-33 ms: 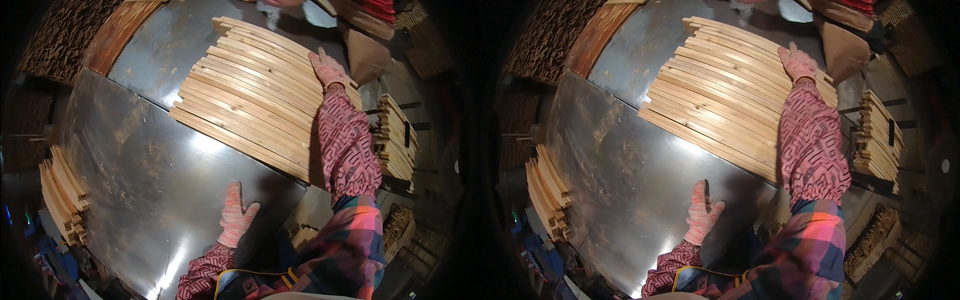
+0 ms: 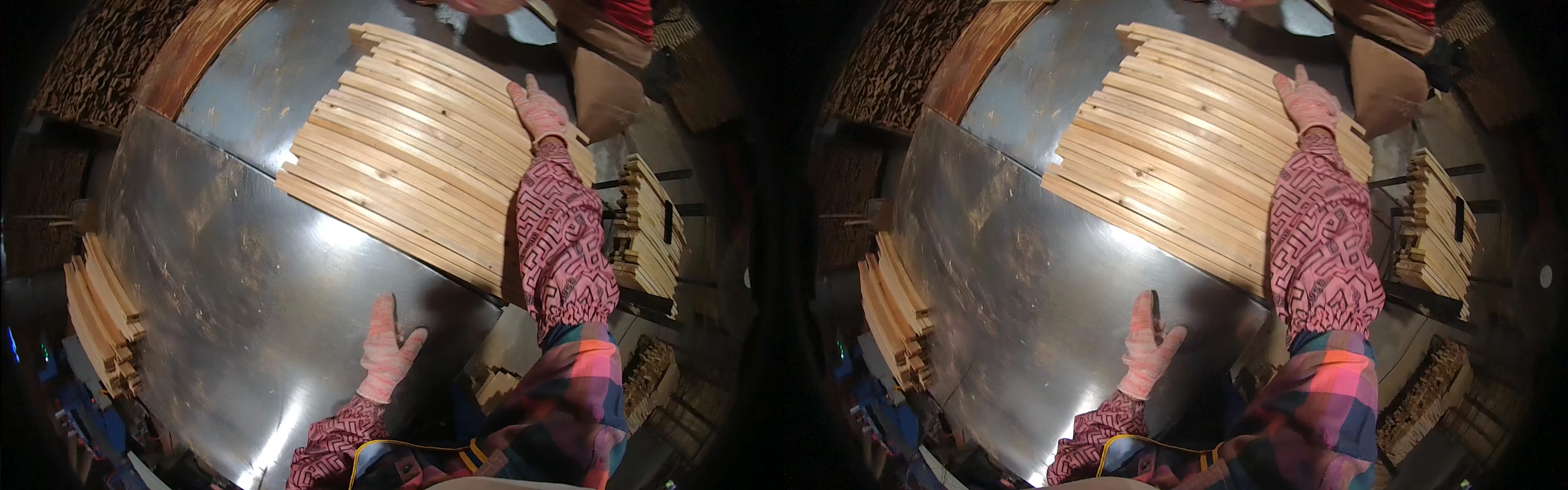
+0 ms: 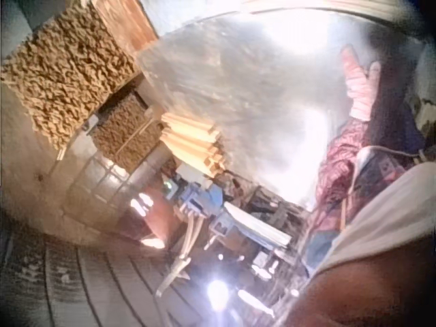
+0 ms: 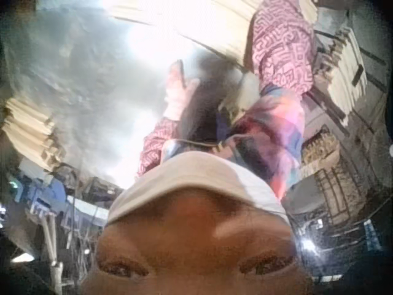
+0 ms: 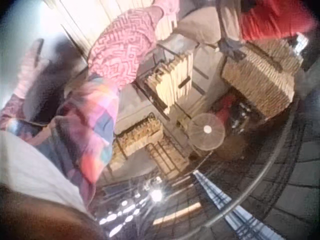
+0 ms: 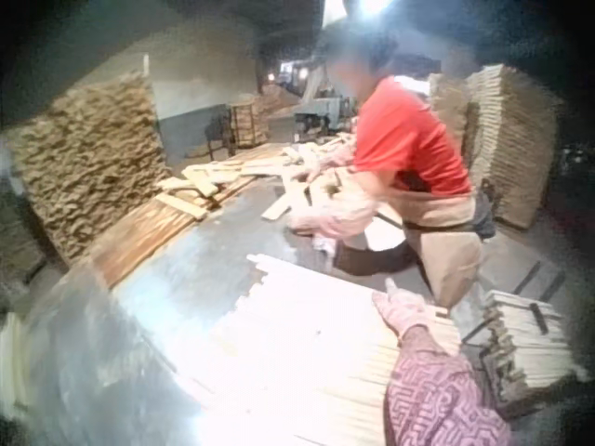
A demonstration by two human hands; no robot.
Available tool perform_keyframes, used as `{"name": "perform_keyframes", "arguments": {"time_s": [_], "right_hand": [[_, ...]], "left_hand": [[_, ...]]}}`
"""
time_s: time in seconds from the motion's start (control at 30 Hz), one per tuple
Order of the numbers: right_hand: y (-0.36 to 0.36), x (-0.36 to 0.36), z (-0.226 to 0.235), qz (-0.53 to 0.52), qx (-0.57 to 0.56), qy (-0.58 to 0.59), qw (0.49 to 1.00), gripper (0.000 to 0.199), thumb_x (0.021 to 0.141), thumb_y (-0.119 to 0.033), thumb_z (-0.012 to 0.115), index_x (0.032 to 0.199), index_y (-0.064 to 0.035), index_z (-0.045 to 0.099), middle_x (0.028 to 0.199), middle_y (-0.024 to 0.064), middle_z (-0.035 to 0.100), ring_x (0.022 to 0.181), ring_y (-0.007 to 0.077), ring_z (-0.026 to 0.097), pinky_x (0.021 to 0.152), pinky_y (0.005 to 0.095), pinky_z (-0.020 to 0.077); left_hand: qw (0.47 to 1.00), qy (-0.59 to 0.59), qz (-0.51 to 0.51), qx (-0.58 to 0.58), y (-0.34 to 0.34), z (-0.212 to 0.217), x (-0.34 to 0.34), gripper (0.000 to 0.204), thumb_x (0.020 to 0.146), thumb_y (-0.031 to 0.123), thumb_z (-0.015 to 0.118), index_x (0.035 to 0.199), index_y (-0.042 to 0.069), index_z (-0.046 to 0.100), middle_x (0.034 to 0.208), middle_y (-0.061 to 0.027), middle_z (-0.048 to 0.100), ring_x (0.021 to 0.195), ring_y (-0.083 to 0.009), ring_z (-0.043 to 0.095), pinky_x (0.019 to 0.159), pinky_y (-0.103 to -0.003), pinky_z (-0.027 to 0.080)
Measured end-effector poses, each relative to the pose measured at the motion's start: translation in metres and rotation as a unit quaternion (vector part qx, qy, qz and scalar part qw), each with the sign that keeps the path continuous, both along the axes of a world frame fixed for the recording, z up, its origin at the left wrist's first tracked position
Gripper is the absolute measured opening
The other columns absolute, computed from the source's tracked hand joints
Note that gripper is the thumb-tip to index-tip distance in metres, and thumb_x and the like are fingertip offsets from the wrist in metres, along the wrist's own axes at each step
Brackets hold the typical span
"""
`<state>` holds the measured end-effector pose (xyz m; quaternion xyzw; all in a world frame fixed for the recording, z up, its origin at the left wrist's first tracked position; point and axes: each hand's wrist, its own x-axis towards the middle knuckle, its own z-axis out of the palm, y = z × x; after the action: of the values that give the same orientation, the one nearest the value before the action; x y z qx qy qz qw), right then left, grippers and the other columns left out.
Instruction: The person picks up bundles of thin wooden planks from a metal table and places them onto a conveyor belt. They repeat this process, gathering planks from the table and stacking them on the moving belt.
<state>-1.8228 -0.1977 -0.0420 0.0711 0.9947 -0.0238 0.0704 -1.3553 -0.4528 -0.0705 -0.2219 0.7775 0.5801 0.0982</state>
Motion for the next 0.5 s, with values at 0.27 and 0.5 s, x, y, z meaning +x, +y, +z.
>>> {"name": "perform_keyframes", "arguments": {"time_s": [0.27,0.5], "right_hand": [[0.002,0.115,0.006,0.159,-0.089,-0.064,0.981,0.082,0.091,-0.073,0.042,0.099,0.0036,0.070,0.105,0.0312,0.066,0.105,0.0435,0.062,0.092,0.0486,0.0468],[-0.067,0.279,0.011,0.177,-0.045,-0.222,0.958,0.090,0.078,-0.082,0.055,0.093,0.0054,0.070,0.095,0.0287,0.068,0.095,0.0399,0.067,0.082,0.0465,0.0517]], "left_hand": [[0.986,0.051,0.074,-0.138,-0.008,-0.017,0.009,0.080,0.086,0.021,0.072,0.153,0.004,0.030,0.125,-0.0184,0.064,0.107,-0.0246,0.063,0.091,-0.036,0.053],[0.932,0.019,0.301,0.201,-0.111,0.001,0.112,0.077,0.089,0.010,0.069,0.154,0.004,0.028,0.135,-0.0144,0.056,0.118,-0.0206,0.057,0.100,-0.034,0.048]]}}
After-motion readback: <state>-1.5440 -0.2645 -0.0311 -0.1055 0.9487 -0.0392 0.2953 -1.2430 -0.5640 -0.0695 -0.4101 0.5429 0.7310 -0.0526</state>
